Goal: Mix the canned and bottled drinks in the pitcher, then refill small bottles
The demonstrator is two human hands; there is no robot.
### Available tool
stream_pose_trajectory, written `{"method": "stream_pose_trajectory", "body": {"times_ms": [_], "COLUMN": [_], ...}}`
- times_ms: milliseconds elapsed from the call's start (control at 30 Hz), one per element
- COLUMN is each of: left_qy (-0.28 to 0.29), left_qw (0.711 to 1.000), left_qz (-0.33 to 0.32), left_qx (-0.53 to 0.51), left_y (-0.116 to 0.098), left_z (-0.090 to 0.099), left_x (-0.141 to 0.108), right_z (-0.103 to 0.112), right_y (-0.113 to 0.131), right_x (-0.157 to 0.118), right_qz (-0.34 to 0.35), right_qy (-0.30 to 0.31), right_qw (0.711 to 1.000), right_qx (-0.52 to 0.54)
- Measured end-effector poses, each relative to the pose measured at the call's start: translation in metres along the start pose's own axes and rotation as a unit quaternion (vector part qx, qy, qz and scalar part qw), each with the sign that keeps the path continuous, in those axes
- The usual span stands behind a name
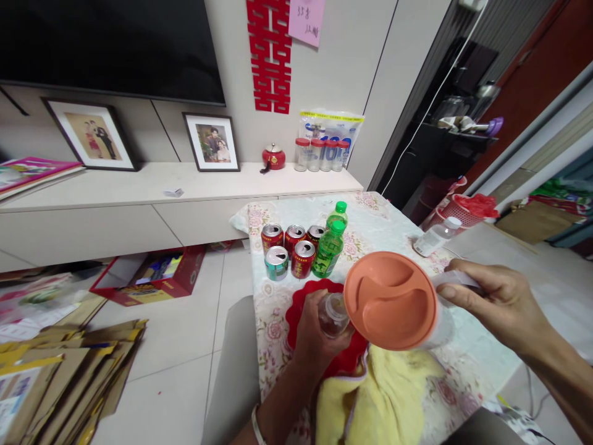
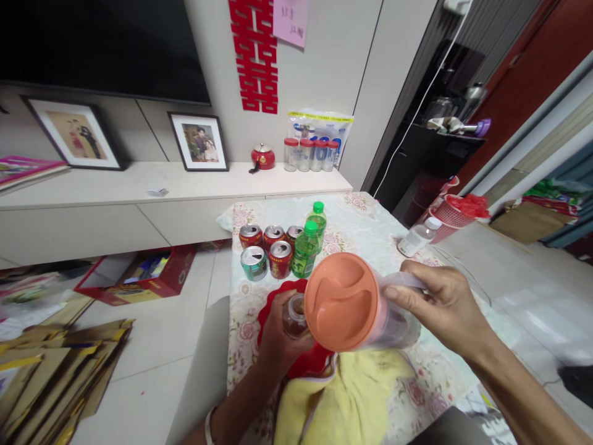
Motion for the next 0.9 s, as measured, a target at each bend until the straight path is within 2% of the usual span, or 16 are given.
{"method": "stream_pose_trajectory", "body": {"times_ms": [267, 900], "left_qy": [0.014, 0.005], "left_qw": [0.999, 1.000], "left_qz": [0.037, 0.014], "left_qx": [-0.009, -0.017], "left_y": [-0.0004, -0.0011], "left_z": [-0.0001, -0.0005], "left_x": [-0.0005, 0.0004], "right_z": [0.0002, 0.0002], "right_y": [0.0022, 0.0025], "right_x": [0.0011, 0.0018], "right_qz": [0.005, -0.003], "right_qy": [0.002, 0.005], "right_qw": [1.000, 1.000], "right_qx": [0.003, -0.005]}}
Point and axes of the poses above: each hand's wrist, its own x-axis towards the middle knuckle, its own z-axis out of the back of the hand, y = z × x, the point moved 1 cm from there along x, towards the middle knuckle, and after that the axes turned 9 degrees about z, right-handed, at the moved point
